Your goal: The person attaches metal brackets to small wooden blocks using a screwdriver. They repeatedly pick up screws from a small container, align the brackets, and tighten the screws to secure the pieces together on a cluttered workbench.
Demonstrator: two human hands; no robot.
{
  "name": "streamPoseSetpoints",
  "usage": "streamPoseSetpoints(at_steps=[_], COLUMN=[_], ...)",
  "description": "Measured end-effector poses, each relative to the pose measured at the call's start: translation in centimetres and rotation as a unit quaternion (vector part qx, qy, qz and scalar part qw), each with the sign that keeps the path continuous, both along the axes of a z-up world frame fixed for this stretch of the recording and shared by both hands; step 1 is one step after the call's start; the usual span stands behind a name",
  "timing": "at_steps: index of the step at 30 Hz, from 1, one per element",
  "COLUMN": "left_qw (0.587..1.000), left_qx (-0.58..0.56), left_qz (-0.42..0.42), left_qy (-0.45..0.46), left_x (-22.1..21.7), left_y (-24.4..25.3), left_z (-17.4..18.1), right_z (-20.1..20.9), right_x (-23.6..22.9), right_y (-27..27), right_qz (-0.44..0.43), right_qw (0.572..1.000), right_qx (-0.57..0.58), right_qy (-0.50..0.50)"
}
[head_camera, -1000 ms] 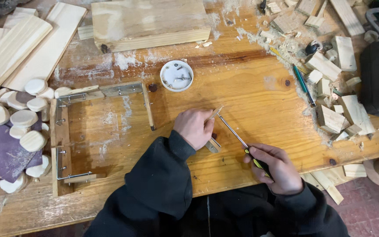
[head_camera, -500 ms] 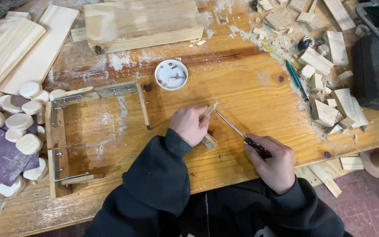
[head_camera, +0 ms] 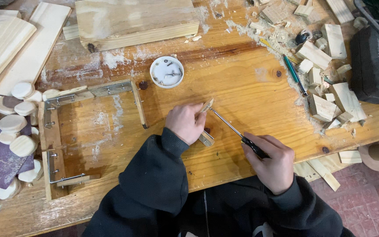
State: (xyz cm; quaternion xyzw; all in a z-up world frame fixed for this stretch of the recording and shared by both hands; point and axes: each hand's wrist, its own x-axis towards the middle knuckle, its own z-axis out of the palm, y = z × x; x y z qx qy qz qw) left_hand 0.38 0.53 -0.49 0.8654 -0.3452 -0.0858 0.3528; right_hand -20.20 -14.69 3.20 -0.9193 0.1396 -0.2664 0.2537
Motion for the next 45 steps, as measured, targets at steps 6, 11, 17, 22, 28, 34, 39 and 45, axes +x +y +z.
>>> streamPoseSetpoints(at_steps=[6,11,17,22,28,34,39,45], left_qw=[1.000,1.000,0.999,0.999,0.998,0.999,0.998,0.998], left_qx=[0.003,-0.001,0.005,0.001,0.001,0.010,0.054,0.032], left_qz=[0.001,-0.006,-0.036,-0.048,-0.054,-0.038,-0.031,-0.045], left_qy=[0.006,-0.001,-0.015,-0.020,-0.034,-0.017,0.020,0.025], left_x=[-0.2,-0.2,-0.4,-0.5,-0.5,-0.8,-1.0,-0.8], left_y=[0.0,0.1,0.5,0.6,0.8,0.9,0.8,1.1], left_z=[-0.5,0.5,1.4,2.0,1.4,2.3,2.5,2.8], right_z=[-0.3,-0.7,-1.9,-2.1,-0.7,-1.1,-1.1,-3.1], right_x=[0.0,0.1,-0.4,-0.3,0.7,0.5,-0.1,-0.6], right_y=[0.0,-0.3,0.7,0.3,-0.4,-0.6,0.1,0.4], right_qz=[-0.004,0.008,0.016,0.021,-0.021,-0.015,-0.001,-0.029], right_qw=[1.000,1.000,0.999,0.997,0.818,0.744,1.000,0.948], right_qx=[-0.015,-0.026,-0.050,0.064,0.566,0.662,0.007,-0.316], right_qy=[-0.006,-0.011,-0.006,0.034,0.100,0.089,0.020,-0.018])
